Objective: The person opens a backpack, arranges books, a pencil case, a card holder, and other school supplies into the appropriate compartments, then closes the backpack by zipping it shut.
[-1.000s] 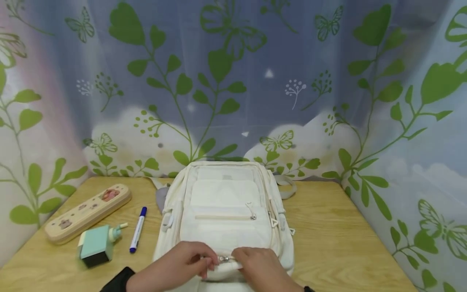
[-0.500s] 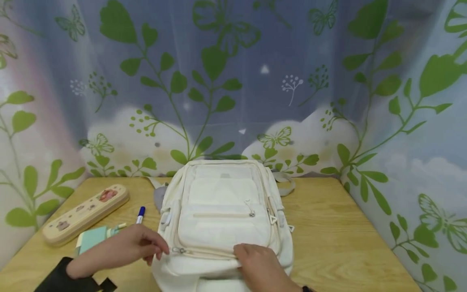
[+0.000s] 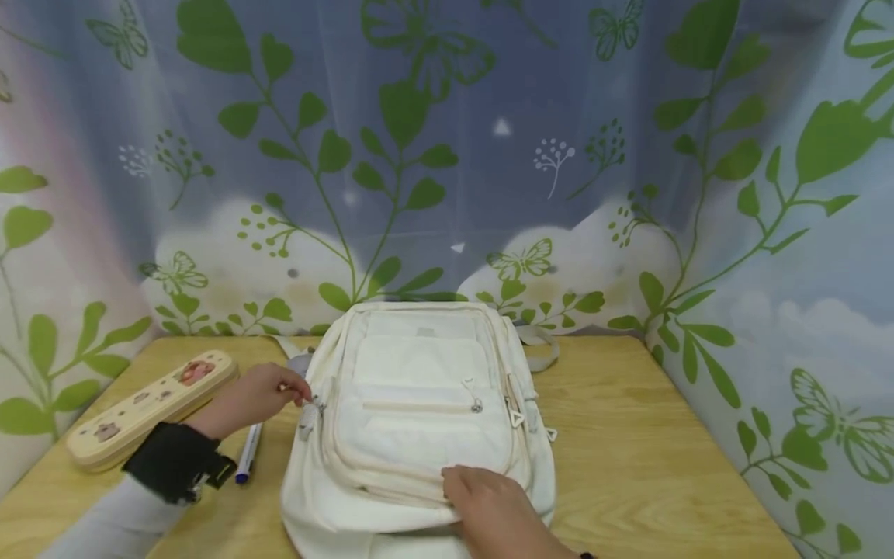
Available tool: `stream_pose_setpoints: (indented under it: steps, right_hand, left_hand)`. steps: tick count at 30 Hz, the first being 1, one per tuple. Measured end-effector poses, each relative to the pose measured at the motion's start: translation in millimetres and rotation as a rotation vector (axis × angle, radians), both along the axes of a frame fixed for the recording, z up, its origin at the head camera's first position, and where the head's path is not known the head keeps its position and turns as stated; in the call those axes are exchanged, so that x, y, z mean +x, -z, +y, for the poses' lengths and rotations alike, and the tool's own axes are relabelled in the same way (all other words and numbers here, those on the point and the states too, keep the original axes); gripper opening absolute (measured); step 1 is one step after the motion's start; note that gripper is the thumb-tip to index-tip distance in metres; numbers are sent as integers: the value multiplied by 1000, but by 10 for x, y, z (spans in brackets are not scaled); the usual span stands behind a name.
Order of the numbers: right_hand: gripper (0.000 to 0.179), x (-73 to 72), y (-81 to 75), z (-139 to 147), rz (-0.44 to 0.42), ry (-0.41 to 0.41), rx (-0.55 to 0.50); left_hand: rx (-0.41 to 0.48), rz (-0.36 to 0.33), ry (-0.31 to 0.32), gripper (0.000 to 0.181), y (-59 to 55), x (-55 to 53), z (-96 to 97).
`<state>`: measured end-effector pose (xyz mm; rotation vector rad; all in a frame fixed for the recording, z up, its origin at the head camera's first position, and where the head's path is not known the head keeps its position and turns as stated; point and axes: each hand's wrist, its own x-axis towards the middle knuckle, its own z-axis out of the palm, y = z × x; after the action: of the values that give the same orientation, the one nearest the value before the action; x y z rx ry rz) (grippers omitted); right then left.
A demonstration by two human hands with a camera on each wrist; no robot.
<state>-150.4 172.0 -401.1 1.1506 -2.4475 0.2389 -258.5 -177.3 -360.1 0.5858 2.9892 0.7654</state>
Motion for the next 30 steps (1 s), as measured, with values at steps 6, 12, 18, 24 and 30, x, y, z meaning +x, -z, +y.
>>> stream_pose_setpoints:
  steps: [6, 12, 18, 24, 30]
  right_hand:
    - [38, -17, 1, 14, -29, -35, 8]
    - [31, -30, -48, 38, -161, -58, 138]
    - [22, -74, -168, 119, -466, -111, 190]
    - [15, -86, -176, 101, -441, -152, 70]
    - [15, -73, -201, 40, -481, -30, -5]
  left_hand:
    - [-37, 144, -112, 17, 207, -244, 60]
    - [-17, 149, -89, 14, 256, -127, 79]
    - [-72, 126, 30, 13, 159, 96, 59]
    - [-164, 272, 152, 12, 83, 309, 176]
    - [-70, 255, 346, 20, 19, 623, 452]
